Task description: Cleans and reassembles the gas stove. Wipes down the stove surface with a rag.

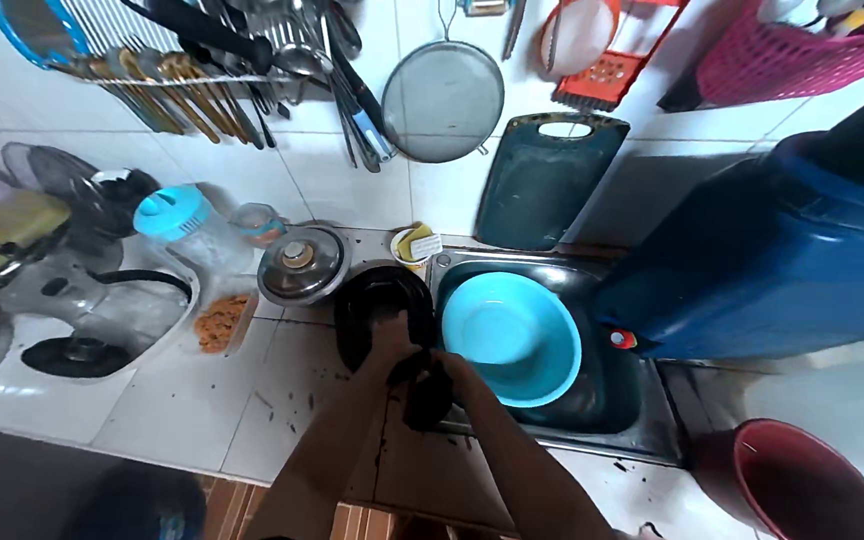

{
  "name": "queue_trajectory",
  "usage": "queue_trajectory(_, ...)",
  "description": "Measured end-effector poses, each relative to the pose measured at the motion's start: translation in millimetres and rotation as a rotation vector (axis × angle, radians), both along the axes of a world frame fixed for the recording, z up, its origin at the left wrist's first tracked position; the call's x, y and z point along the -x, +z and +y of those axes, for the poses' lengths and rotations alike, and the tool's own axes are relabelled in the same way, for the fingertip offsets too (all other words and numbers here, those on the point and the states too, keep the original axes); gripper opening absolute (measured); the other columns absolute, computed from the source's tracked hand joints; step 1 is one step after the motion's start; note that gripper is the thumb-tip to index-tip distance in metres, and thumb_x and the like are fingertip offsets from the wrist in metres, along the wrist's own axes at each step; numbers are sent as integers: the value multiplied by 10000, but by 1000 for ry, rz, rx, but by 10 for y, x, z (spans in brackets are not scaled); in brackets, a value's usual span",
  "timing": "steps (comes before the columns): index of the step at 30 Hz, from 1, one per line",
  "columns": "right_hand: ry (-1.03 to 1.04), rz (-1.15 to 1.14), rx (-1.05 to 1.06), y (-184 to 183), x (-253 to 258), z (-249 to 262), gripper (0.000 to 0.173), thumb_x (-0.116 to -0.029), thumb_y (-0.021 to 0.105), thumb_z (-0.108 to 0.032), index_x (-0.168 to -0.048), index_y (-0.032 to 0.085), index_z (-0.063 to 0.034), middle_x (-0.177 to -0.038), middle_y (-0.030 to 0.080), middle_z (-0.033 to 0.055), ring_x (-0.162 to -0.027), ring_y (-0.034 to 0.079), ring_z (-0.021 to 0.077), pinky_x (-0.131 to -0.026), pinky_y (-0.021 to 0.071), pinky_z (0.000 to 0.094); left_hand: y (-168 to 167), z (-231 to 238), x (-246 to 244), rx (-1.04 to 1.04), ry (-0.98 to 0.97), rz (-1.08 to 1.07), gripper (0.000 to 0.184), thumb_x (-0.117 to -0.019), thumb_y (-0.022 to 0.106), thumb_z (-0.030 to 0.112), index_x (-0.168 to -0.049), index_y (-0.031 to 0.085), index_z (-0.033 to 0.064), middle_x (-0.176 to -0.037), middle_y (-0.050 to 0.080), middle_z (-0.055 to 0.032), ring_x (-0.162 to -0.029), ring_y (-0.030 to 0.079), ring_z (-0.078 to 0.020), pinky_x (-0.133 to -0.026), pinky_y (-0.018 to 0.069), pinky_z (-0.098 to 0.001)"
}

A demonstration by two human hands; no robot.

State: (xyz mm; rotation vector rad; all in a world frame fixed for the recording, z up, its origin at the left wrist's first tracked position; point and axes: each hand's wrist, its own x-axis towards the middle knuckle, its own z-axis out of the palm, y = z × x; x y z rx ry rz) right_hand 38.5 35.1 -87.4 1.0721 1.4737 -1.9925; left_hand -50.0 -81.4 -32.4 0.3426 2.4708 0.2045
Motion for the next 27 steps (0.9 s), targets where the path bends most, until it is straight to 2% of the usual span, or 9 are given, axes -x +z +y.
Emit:
queue_trajectory(4, 60, 53, -22, -127, -2, -18, 417, -1100, 477, -345, -1300, 596, 0, -1096, 662, 163, -945, 647, 243, -854, 542, 444, 128, 42, -86, 22, -43, -23, 843, -880, 761, 387, -1546, 368, 52, -1365, 604, -250, -1291, 569, -422, -1111, 389, -622)
queue_trajectory(10, -84, 278, 95, 207, -243, 146, 208, -1066, 495, -124, -1219, 579, -11, -901, 684, 92, -765, 674, 164, -692, 582, 356, 471, 190, -249, -71, -88, -77, 819, -872, 771, 366, -1537, 395, 71, -1391, 591, -234, -1300, 566, -413, -1088, 418, -627)
queue_trajectory(13, -56, 347, -117, 596, -428, 500, 217, -1055, 507, -90, -1222, 603, 10, -942, 696, 95, -802, 680, 149, -740, 592, 345, 659, 191, -249, -438, 0, -92, 785, -849, 816, 280, -1496, 450, 28, -1409, 569, -244, -1319, 555, -378, -1110, 438, -582)
queue_trajectory(15, 96, 408, -430, 961, -544, 788, 240, -1050, 524, -99, -1216, 636, 34, -1037, 700, 133, -928, 681, 174, -869, 570, 373, 836, 186, -252, -794, 166, -137, 650, -858, 782, 136, -1425, 506, -21, -1272, 641, -216, -1172, 635, -301, -1025, 517, -490)
queue_trajectory(18, 363, 315, -919, 1631, -741, 1041, 321, -1055, 498, -209, -1203, 659, 27, -1094, 693, 235, -1060, 671, 376, -937, 501, 587, 897, 183, -220, -1404, 450, -327, 383, -939, 409, 23, -1310, 501, -3, -816, 653, -15, -726, 670, -111, -700, 588, -291)
queue_trajectory(20, 406, 167, -1068, 1970, -903, 1034, 353, -1059, 472, -240, -1241, 647, 7, -1162, 686, 254, -1112, 661, 433, -921, 494, 645, 884, 242, -218, -1647, 562, -485, 390, -1029, 209, 139, -1174, 568, 94, -744, 684, 50, -680, 695, -91, -670, 615, -281)
queue_trajectory(22, 393, 76, -1116, 2078, -1060, 1021, 337, -1062, 467, -212, -1273, 627, -5, -1227, 669, 246, -1135, 656, 441, -898, 506, 649, 845, 353, -252, -1558, 554, -417, 345, -1055, 236, 123, -1155, 566, 109, -720, 656, 77, -649, 675, -56, -637, 604, -245)
queue_trajectory(25, 252, 71, -1076, 1980, -1360, 1071, 310, -1046, 495, -174, -1258, 625, 12, -1213, 667, 258, -1120, 656, 448, -876, 513, 650, 768, 426, -353, -1324, 274, -231, 429, -947, 447, 31, -1375, 434, 11, -886, 589, 69, -717, 625, -8, -701, 570, -210)
queue_trajectory(27, 132, 87, -1029, 1890, -1565, 1118, 310, -1050, 498, -185, -1235, 631, 26, -1179, 674, 265, -1115, 657, 452, -885, 509, 655, 805, 416, -318, -1437, 90, -237, 441, -900, 461, -10, -1338, 447, 42, -893, 666, 120, -774, 669, -5, -758, 586, -226)
